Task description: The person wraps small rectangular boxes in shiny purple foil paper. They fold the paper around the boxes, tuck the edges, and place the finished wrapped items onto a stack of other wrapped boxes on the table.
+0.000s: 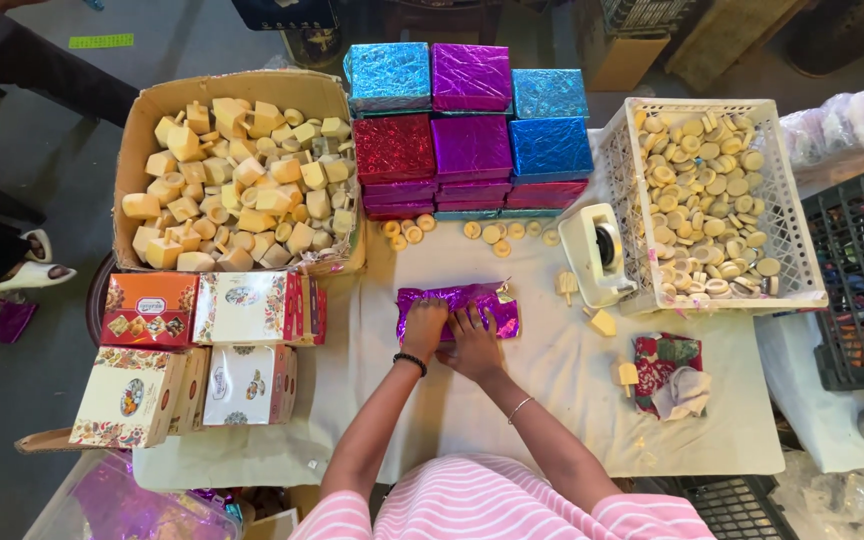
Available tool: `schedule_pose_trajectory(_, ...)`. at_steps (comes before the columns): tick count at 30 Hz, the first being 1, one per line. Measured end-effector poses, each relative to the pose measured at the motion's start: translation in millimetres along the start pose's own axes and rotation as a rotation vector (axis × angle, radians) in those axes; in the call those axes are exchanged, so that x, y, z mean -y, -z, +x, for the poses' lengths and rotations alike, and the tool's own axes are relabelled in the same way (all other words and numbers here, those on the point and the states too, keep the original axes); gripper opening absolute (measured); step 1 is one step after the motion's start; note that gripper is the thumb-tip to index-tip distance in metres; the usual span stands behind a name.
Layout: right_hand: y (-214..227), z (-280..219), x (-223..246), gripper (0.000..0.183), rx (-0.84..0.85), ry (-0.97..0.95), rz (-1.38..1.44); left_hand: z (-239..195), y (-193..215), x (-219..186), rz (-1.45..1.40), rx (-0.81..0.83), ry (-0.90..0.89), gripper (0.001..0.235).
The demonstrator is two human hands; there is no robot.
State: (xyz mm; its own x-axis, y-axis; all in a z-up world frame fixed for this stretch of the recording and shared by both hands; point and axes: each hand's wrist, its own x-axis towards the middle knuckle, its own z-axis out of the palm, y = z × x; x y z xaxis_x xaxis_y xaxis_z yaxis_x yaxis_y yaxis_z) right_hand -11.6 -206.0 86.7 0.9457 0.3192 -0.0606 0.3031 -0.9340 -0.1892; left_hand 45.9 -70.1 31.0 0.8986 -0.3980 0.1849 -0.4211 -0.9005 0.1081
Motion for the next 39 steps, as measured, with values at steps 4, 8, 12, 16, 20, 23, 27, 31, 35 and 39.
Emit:
schedule_pose_trajectory(4,0.6,1.4,1.1,0.091,0.029,-0.026,-0.008,-12.8,-18.0,-4.5,0.000,0.045,0.010,0.017)
schedule_pose_trajectory(8,-54.5,0.0,-22.6,0.084,-0.079,0.032,-0.112,-35.0,1.2,-21.3,-0.093,0.032,0.068,0.062)
schedule_pose_trajectory(12,-70.7,2.6,-37.2,0.081,-0.116,0.082,-0.123,-48.2,52.6,-23.7,-0.303,0.094,0.085,0.090)
schedule_pose_trajectory(16,20.5,3.0,-58.3,0.091,0.190,0.043,0.004,-49.5,1.9,-18.5,-0.166,0.089,0.037,0.088)
schedule_pose_trajectory(20,37.6,-18.7,-137.6,0.109,0.096,-0.227,-0.110,-49.9,-23.4,-18.5,-0.031,0.053,0.002,0.083)
schedule_pose_trajectory(23,48.3,-29.3,-145.2,0.094,-0.108,-0.272,0.007,-47.4,-24.3,-11.1,-0.014,0.056,0.003,0.080)
schedule_pose_trajectory(27,69.6,-18.4,-96.4,0.049,-0.287,0.041,0.078,-51.7,-19.3,-16.5,-0.022,0.051,-0.013,0.075)
schedule_pose_trajectory(31,41.9,18.1,-77.7,0.046,-0.269,0.213,-0.151,-47.9,-18.0,-15.6,0.016,0.051,-0.027,0.071)
schedule_pose_trajectory(35,4.0,38.0,-98.5,0.039,-0.334,0.474,-0.140,-46.7,-13.1,-21.7,0.063,0.057,-0.003,0.073)
schedule_pose_trajectory(39,15.4,27.5,-98.0,0.030,-0.296,0.565,-0.098,-47.6,6.0,-28.0,0.054,0.088,0.017,0.076)
